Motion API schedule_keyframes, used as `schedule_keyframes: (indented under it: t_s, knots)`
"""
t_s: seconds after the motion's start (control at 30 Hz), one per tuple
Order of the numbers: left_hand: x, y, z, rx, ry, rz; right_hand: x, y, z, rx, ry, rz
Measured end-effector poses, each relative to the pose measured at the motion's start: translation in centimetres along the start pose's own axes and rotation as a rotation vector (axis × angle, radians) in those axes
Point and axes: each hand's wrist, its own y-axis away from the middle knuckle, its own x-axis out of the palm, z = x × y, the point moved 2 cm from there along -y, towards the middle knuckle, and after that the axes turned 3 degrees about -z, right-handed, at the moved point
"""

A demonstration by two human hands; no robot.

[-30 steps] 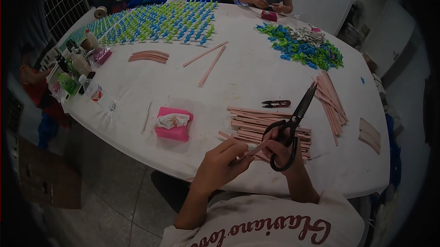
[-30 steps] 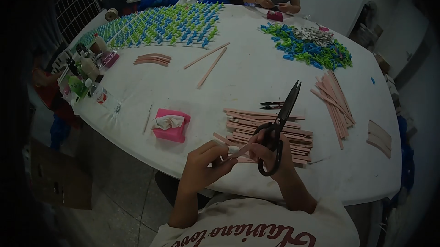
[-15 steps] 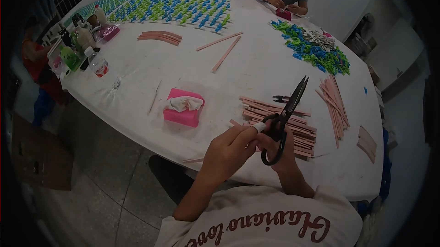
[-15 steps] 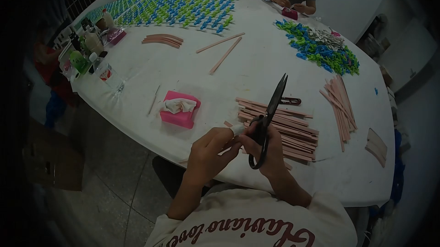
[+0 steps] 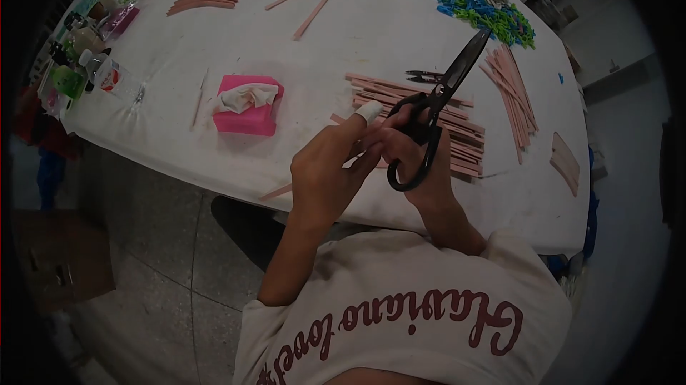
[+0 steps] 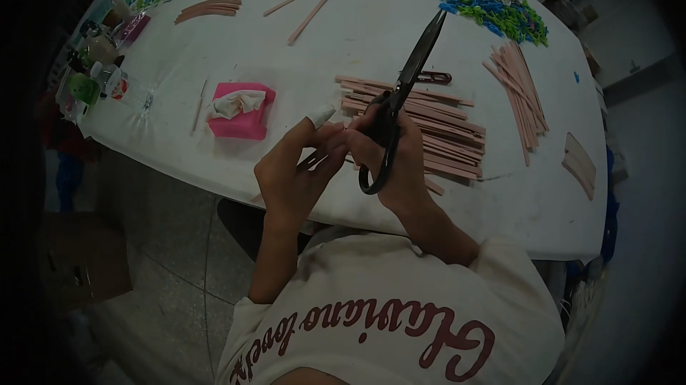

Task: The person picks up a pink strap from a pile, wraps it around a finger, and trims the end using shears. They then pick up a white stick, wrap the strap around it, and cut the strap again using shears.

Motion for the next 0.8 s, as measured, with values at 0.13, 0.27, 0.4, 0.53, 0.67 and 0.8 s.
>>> schedule_keyframes:
  t_s: [0.13, 0.27, 0.4, 0.53, 0.67, 0.8]
  knots:
    - [0.2, 0.1, -0.2, 0.004, 0.022, -0.032, -0.3, 0.2, -0.1, 0.012, -0.038, -0.025]
    - [0.4, 0.3, 0.0, 0.003, 0.013, -0.019, -0.3, 0.1, 0.1, -0.019, -0.085, -0.037]
    - [0.5, 0.6, 0.1, -0.026, 0.012, 0.006, -0.7, 0.1, 0.0, -0.019, -0.016, -0.068]
    - [0.4, 0.7, 0.1, 0.043, -0.015, 0.000, -1.0, -0.1, 0.3, -0.033, -0.037, -0.091]
    - [-0.3, 0.7, 0.4, 0.147, -0.143, 0.059, -1.8, -0.5, 1.5, -0.079, -0.006, -0.181]
    - [-0.1, 1.2, 1.1, 0.203, -0.116, 0.020, -3.8, -1.4, 2.5, -0.069, -0.038, -0.197]
